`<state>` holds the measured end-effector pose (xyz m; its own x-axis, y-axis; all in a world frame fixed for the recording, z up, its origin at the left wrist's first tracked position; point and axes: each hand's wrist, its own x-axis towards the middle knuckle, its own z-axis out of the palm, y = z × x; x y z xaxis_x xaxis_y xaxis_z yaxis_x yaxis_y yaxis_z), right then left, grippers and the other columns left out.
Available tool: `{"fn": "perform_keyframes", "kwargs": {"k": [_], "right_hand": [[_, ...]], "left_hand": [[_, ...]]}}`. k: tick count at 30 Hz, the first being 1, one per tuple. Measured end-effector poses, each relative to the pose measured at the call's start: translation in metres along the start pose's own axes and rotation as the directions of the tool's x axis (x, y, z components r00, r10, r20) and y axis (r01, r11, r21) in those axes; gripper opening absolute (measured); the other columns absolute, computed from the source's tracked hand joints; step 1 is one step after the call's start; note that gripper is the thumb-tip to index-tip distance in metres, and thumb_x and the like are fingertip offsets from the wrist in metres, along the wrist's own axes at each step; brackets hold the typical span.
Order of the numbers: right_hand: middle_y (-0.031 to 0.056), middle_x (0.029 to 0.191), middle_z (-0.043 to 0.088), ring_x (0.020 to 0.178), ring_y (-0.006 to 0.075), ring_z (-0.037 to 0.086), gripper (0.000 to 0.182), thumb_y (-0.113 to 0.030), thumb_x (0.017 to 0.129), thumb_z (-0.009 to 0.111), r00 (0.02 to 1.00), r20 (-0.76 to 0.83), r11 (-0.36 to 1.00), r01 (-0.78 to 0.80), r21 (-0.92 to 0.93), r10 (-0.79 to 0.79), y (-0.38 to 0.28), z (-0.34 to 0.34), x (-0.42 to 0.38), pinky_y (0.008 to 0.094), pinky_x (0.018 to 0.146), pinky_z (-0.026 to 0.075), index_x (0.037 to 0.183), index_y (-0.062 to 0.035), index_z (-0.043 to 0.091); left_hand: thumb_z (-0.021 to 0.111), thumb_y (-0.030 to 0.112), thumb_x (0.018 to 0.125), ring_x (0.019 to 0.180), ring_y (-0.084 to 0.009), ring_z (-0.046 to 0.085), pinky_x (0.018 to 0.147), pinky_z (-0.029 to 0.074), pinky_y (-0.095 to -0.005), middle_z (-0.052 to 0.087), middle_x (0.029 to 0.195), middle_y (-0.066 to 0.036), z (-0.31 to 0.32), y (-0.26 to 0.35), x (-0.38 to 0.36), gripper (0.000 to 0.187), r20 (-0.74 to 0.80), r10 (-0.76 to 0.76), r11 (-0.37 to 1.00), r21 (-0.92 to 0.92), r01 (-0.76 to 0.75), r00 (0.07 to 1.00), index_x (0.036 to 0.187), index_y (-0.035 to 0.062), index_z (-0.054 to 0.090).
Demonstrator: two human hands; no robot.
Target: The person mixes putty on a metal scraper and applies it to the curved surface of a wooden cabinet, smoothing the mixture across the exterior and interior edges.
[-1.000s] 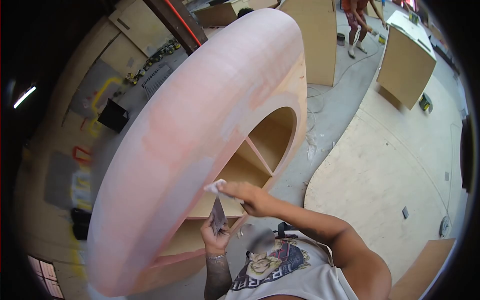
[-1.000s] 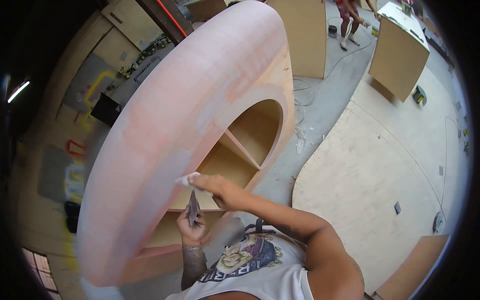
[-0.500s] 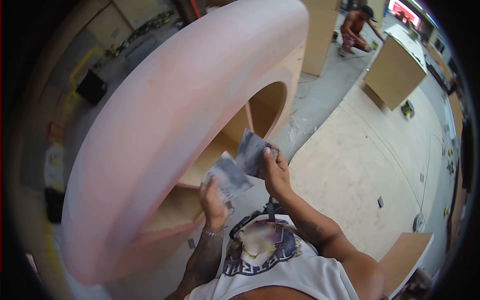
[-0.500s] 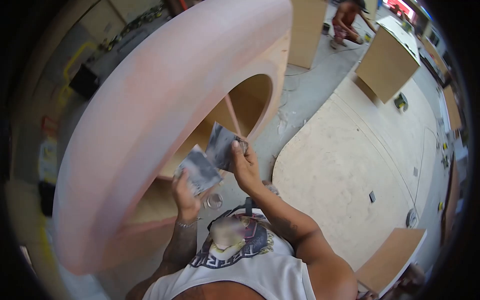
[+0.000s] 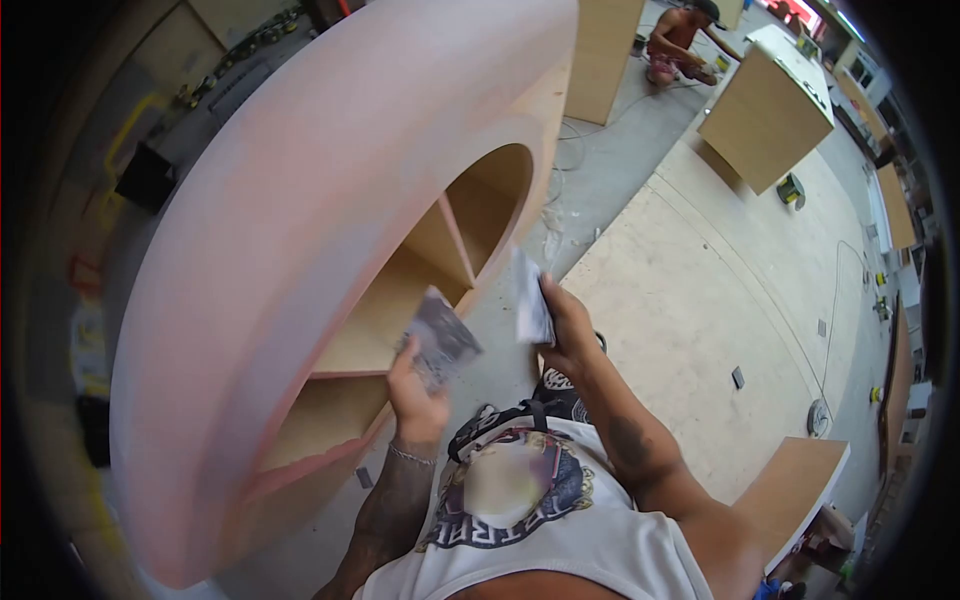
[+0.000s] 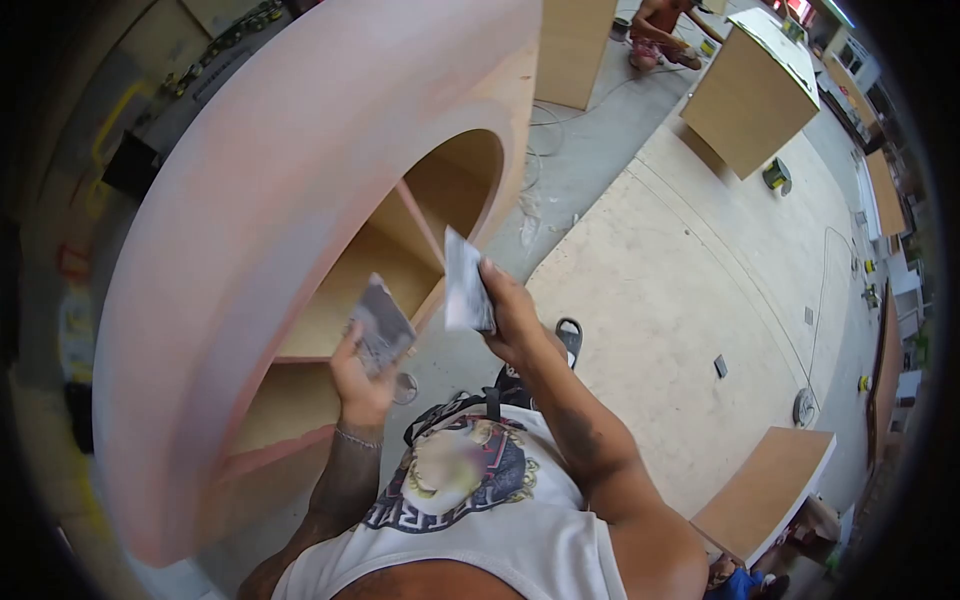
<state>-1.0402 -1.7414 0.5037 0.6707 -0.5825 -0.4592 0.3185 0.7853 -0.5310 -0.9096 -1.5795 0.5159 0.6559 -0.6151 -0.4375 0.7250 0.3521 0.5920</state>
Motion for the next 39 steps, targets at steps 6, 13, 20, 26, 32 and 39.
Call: {"fn": "perform_keyframes", "kwargs": {"k": [6, 13, 20, 26, 32, 39], "right_hand": [[-0.0031, 0.055, 0.045, 0.041, 0.0111, 0.043, 0.034, -0.044, 0.092, 0.062, 0.993, -0.078, 0.982, -0.077, 0.172, 0.092, -0.059, -0.024, 0.067, 0.0229, 0.037, 0.035, 0.077, -0.0155, 0.052], [-0.0030, 0.053, 0.041, 0.043, 0.0096, 0.039, 0.030, -0.038, 0.096, 0.057, 0.799, 0.414, 0.830, -0.535, 0.158, 0.436, -0.138, -0.130, 0.059, 0.0243, 0.041, 0.032, 0.079, -0.0145, 0.051], [-0.0003, 0.067, 0.052, 0.063, 0.0171, 0.055, 0.032, -0.041, 0.095, 0.051, 0.817, 0.382, 0.616, -0.577, 0.536, 0.433, -0.234, -0.133, 0.105, 0.0323, 0.057, 0.047, 0.090, -0.0109, 0.061], [0.0023, 0.080, 0.060, 0.078, 0.0195, 0.063, 0.029, -0.038, 0.098, 0.051, 0.828, 0.277, 0.831, -0.538, 0.141, 0.489, -0.243, -0.106, 0.108, 0.0335, 0.067, 0.054, 0.104, -0.0111, 0.061], [-0.0053, 0.051, 0.036, 0.043, 0.0098, 0.033, 0.033, -0.041, 0.098, 0.046, 0.639, 0.485, 0.636, -0.745, 0.199, 0.597, -0.245, -0.133, 0.105, 0.0235, 0.040, 0.027, 0.087, -0.0117, 0.056], [0.0041, 0.072, 0.062, 0.051, 0.0112, 0.049, 0.036, -0.044, 0.096, 0.053, 0.742, 0.160, 0.758, -0.627, -0.179, 0.651, -0.233, -0.086, 0.092, 0.0240, 0.044, 0.034, 0.107, -0.0101, 0.059]], "left_hand": [[0.053, 0.011, 0.095, 0.102, -0.0197, 0.062, 0.093, 0.048, -0.0353, 0.064, 0.110, -0.006, 0.112, -0.099, 0.023, 0.024, 0.111, -0.190, 0.981, 0.051, 0.186, 0.975, 0.117, 0.0050, 0.059], [0.053, 0.017, 0.095, 0.101, -0.0208, 0.064, 0.090, 0.050, -0.0362, 0.066, 0.110, -0.007, 0.215, -0.173, 0.085, 0.026, -0.021, -0.020, 0.975, 0.223, 0.024, 1.000, 0.117, 0.0037, 0.058], [0.053, 0.019, 0.095, 0.096, -0.0218, 0.066, 0.087, 0.052, -0.0367, 0.066, 0.109, -0.006, 0.304, -0.199, 0.089, 0.031, -0.125, -0.072, 0.985, 0.150, 0.090, 0.990, 0.122, 0.0047, 0.056], [0.052, 0.018, 0.096, 0.093, -0.0200, 0.066, 0.083, 0.054, -0.0358, 0.066, 0.104, -0.006, 0.343, -0.211, 0.070, 0.027, -0.181, 0.148, 0.969, 0.222, -0.106, 0.972, 0.119, 0.0037, 0.057], [0.054, 0.021, 0.095, 0.088, -0.0147, 0.067, 0.074, 0.053, -0.0297, 0.068, 0.099, -0.001, 0.338, -0.180, 0.075, 0.020, -0.195, 0.208, 0.978, 0.066, -0.198, 0.958, 0.109, 0.0092, 0.062], [0.052, 0.020, 0.096, 0.093, -0.0173, 0.066, 0.084, 0.053, -0.0333, 0.067, 0.103, -0.005, 0.323, -0.211, 0.038, 0.023, -0.249, 0.300, 0.947, -0.038, -0.319, 0.921, 0.113, 0.0070, 0.061]]}}
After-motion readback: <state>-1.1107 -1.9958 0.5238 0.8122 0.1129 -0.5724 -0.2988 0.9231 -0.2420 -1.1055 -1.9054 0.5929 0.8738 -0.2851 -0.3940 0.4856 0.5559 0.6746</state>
